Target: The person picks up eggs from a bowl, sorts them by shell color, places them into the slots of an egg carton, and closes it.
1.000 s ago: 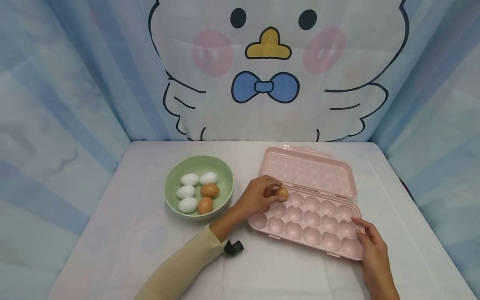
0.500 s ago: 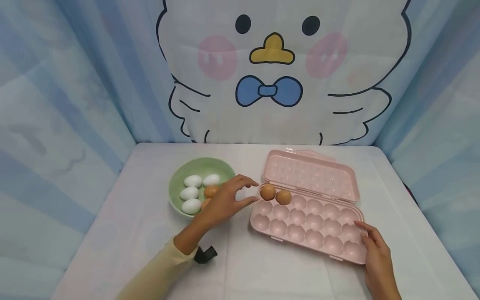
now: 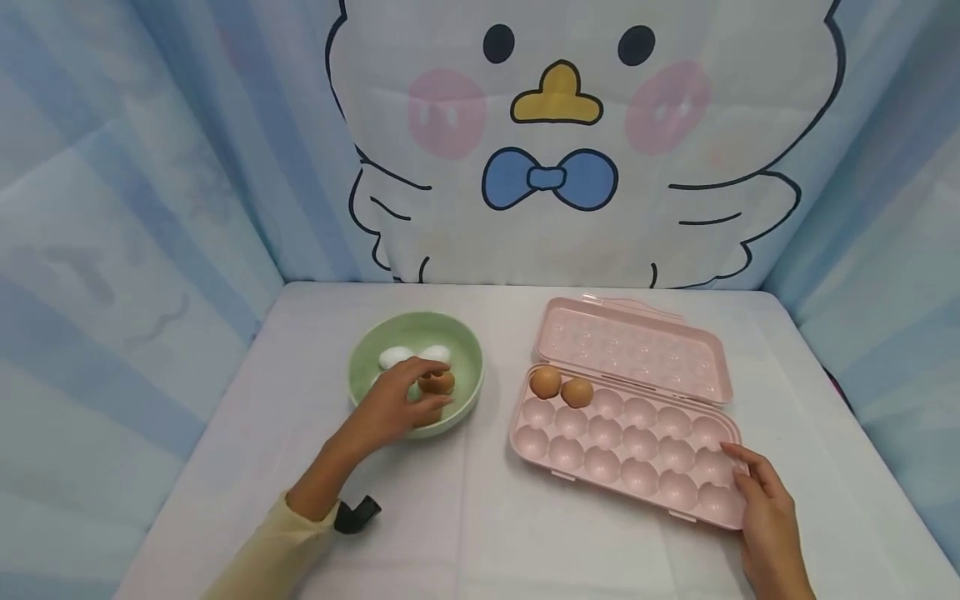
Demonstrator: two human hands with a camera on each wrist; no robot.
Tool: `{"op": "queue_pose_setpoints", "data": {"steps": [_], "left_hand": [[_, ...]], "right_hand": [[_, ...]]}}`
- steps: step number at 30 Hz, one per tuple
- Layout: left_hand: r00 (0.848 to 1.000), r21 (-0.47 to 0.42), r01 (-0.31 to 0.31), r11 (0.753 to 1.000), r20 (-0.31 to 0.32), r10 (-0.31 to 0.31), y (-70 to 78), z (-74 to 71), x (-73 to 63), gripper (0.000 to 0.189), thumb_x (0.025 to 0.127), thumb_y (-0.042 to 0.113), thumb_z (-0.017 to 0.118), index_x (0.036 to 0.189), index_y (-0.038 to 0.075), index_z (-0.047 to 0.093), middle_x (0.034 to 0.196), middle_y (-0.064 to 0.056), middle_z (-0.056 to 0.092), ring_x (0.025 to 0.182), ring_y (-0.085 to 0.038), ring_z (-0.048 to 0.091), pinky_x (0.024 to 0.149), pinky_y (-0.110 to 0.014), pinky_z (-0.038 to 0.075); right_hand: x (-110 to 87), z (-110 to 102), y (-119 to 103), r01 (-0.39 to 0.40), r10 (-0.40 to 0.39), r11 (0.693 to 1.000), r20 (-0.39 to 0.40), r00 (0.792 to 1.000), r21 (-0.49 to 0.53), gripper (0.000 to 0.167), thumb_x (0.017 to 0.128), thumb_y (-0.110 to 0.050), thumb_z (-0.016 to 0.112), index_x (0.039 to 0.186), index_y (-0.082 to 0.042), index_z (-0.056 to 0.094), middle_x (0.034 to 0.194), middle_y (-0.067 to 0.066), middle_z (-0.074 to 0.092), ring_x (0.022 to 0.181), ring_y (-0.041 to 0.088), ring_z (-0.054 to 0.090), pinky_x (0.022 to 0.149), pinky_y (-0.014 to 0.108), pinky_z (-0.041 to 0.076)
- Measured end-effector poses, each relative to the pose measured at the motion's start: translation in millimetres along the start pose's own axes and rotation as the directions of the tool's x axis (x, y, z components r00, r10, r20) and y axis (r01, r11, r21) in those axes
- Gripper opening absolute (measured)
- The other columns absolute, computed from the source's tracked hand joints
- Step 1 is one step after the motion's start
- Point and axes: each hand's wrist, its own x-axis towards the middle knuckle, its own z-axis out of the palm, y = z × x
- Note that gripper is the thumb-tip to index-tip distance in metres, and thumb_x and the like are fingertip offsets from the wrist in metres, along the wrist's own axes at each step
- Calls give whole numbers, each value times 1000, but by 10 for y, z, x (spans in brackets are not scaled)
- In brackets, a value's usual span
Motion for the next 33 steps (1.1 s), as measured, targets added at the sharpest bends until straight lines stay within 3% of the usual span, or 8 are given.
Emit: {"op": "queue_pose_setpoints", "data": {"steps": [5,13,25,33], "left_hand": [[1000,76,18,997,-27,-16,-120,-141,-76,48,93,15,80,137,7,64,134,-7,64,123,-28,58,100,-50,50],[999,60,-6,998,-53,9,-259,-268,-68,45,90,1,79,133,2,64,127,-13,64,112,-31,62,93,-49,52],[999,84,-50,995,2,50,-268,-171,125,39,92,10,80,128,1,68,124,-9,69,109,-30,65,91,-46,55],[999,75,-35,997,36,32,-270,-125,209,38,91,8,80,127,0,69,123,-11,69,109,-29,67,93,-46,55]], "right_hand": [[16,7,0,-13,13,1000,-12,1000,3,45,114,-16,28,154,-18,47,172,-8,7,151,3,3,122,28,9],[12,-7,21,-14,14,1000,-24,1000,10,45,114,-15,28,153,-19,49,171,-12,6,152,3,2,122,28,8],[-3,19,13,-7,7,1000,-7,1000,-2,43,114,-17,29,152,-16,48,172,-7,5,151,2,0,121,25,3],[1,16,-14,-18,18,1000,-13,1000,2,42,114,-16,29,152,-16,48,172,-9,7,151,1,-1,121,26,6]]}}
